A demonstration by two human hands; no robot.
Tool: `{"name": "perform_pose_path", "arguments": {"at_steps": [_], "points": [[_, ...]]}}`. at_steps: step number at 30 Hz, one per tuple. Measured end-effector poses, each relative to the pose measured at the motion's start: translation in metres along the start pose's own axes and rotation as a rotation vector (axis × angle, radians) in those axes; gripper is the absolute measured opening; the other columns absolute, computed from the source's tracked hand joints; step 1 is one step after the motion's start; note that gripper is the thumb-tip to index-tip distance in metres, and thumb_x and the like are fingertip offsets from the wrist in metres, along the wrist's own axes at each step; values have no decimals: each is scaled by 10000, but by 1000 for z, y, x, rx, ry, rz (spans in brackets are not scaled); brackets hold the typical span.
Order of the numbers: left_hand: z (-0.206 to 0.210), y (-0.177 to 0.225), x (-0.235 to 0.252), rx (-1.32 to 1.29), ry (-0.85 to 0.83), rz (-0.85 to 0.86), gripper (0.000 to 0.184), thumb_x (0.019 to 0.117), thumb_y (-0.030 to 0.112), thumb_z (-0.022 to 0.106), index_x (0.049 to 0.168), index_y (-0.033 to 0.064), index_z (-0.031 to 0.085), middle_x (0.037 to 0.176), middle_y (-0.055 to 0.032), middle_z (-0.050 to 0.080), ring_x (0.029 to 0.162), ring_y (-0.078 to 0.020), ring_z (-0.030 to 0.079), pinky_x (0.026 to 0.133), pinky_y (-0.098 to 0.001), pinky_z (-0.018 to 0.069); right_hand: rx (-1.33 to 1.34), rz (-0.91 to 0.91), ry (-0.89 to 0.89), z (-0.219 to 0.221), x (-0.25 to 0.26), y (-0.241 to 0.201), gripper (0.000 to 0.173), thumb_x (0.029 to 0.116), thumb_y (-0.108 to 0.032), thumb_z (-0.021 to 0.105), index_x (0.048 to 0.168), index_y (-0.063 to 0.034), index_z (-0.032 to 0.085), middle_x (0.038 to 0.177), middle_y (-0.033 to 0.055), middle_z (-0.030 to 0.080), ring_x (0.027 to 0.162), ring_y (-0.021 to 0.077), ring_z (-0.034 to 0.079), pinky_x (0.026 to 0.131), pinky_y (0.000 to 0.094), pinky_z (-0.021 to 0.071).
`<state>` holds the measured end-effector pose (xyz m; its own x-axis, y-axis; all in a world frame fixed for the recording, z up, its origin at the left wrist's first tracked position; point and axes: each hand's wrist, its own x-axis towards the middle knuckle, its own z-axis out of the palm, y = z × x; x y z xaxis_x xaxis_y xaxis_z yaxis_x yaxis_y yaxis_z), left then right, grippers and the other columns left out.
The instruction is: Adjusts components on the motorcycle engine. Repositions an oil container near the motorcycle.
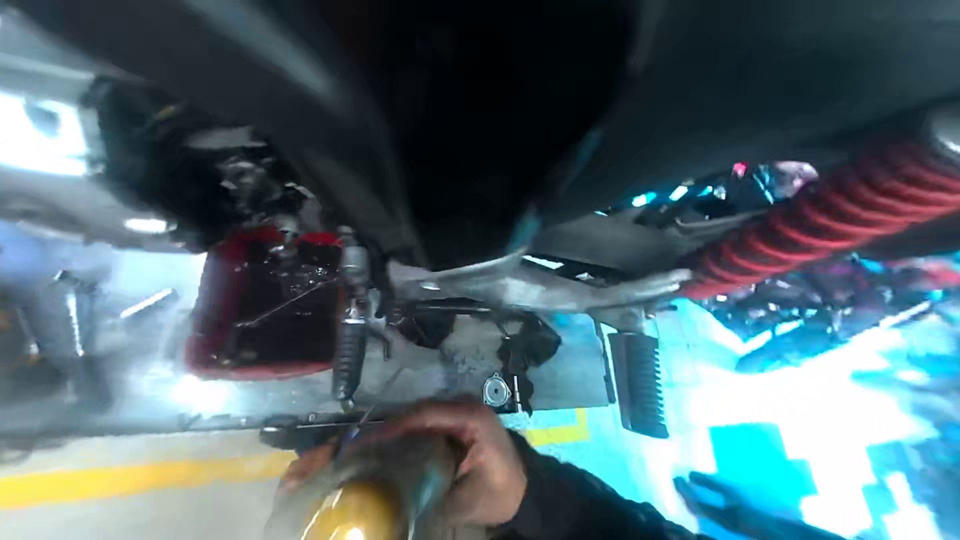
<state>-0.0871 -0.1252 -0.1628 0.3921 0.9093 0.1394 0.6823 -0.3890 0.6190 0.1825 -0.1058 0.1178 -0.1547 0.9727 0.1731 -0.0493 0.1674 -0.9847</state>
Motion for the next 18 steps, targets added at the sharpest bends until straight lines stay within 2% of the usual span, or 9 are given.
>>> {"name": "perform_pose_path", "arguments": {"at_steps": [1, 3, 5, 7, 10, 12, 15, 18], "points": [[-10, 20, 29, 30, -162, 20, 392, 1015, 325, 595, 1196, 3, 728, 1043, -220, 746, 946, -403, 732, 836, -577, 590, 26, -30, -12, 5, -12, 6, 586, 758, -226, 897, 1197, 93, 676, 1167, 160, 733, 1105, 157, 698, 999, 345, 575], [29, 29, 56, 93, -70, 153, 446, 975, 463, 598, 1133, 83, 770, 964, -172, 764, 856, -386, 745, 743, -599, 606, 53, -50, 5, 13, -35, 14, 562, 752, -257, 904, 1166, 71, 711, 1140, 168, 737, 1092, 187, 695, 999, 365, 564], [33, 77, 96, 109, -462, 93, 466, 1017, 436, 581, 1327, 106, 689, 1183, -187, 730, 1096, -404, 702, 946, -607, 554, 81, -54, 6, 13, -56, 18, 562, 745, -258, 907, 1165, 64, 719, 1136, 170, 744, 1091, 205, 704, 1010, 390, 560], [58, 121, 133, 132, -699, 100, 464, 1041, 406, 560, 1411, 133, 628, 1305, -181, 684, 1210, -384, 656, 1029, -581, 515, 53, 11, 25, 6, -72, 6, 606, 707, -245, 924, 1196, 46, 717, 1152, 141, 744, 1093, 170, 698, 1020, 346, 547], [108, 178, 166, 165, -919, 119, 480, 1067, 398, 522, 1507, 204, 530, 1447, -157, 593, 1273, -368, 617, 1046, -574, 501, -31, 54, 130, -4, -91, -9, 653, 699, -303, 918, 1206, 52, 712, 1166, 156, 736, 1096, 185, 697, 1018, 345, 542], [140, 204, 173, 193, -990, 136, 477, 1074, 399, 515, 1527, 252, 501, 1497, -158, 542, 1256, -388, 620, 1022, -596, 508, -81, 20, 213, -10, -101, -9, 665, 709, -344, 911, 1185, 75, 712, 1160, 171, 738, 1098, 193, 702, 1013, 342, 550], [170, 205, 172, 274, -1055, 115, 483, 1083, 386, 479, 1560, 312, 442, 1530, -161, 505, 1205, -408, 645, 978, -618, 525, -94, -18, 254, -23, -115, 2, 613, 735, -305, 925, 1166, 68, 699, 1159, 169, 735, 1111, 191, 698, 1010, 366, 565], [153, 175, 172, 296, -1069, 103, 499, 1093, 384, 459, 1583, 308, 403, 1542, -155, 497, 1228, -415, 631, 987, -628, 512, -123, 24, 300, -31, -121, 8, 627, 718, -292, 940, 1191, 35, 692, 1172, 119, 739, 1120, 140, 692, 1003, 340, 574]]}}
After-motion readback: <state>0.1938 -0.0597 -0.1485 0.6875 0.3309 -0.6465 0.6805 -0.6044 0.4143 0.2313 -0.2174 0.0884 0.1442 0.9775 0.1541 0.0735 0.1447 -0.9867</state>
